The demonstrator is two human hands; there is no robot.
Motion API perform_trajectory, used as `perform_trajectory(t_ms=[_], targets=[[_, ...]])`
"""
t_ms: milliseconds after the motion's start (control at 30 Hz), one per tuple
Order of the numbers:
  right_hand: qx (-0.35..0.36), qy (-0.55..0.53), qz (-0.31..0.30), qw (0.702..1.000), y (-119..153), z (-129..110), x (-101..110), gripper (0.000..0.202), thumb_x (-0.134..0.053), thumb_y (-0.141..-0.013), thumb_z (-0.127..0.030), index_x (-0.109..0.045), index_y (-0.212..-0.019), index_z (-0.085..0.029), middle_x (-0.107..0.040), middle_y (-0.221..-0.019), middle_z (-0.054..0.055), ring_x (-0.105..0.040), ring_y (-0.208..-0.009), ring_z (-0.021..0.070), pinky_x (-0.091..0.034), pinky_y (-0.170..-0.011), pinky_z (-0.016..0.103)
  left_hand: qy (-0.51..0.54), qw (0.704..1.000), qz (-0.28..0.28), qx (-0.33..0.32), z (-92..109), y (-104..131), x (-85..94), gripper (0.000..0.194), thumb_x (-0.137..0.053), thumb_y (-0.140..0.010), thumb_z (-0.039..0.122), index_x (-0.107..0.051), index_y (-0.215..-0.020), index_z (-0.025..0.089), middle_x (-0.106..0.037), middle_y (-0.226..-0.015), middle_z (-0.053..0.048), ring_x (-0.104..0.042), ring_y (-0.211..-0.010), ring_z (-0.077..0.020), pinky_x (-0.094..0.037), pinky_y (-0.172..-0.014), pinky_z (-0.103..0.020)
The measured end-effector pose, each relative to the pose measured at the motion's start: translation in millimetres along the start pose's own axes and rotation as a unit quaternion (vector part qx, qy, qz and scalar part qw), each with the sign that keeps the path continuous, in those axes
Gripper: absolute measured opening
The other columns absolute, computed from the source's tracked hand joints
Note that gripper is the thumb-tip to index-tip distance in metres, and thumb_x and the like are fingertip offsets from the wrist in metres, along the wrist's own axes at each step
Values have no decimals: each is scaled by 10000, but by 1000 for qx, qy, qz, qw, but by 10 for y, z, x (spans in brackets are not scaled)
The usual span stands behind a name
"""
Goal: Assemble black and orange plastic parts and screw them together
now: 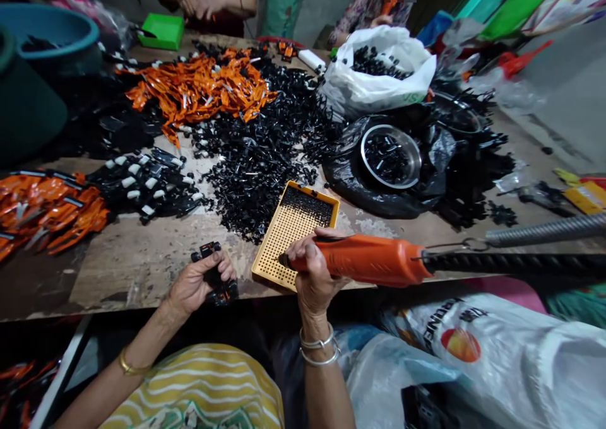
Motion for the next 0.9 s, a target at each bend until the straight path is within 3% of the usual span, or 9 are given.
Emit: perform_trajectory(t_ms=[200,900], targets=[[-20,15,-5,1000,-9,78,-25,328,-662,-764,-419,-482,-610,-193,-441,-577,-47,-464,-532,95,-424,-543,258,-23,1000,6,-6,-23,-11,25,290,-754,-688,300,-547,-578,129,-501,-556,9,-508,-559,-111,-443,-652,-268],[4,40,-12,999,42,128,-71,236,-629,-783,-358,-481,-679,-206,-422,-573,-62,-432,-497,94,-422,-512,256,21,999,26,-31,-75,-46,49,207,-735,-713,248,-569,-671,131,-536,-586,15,-539,-559,-107,-453,-597,-247]])
Point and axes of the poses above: each hand's wrist, its own y-axis away from the middle knuckle, its own x-axis out of the back of the hand, z = x × y, the point moved 3 cm from there along -y, towards the middle knuckle
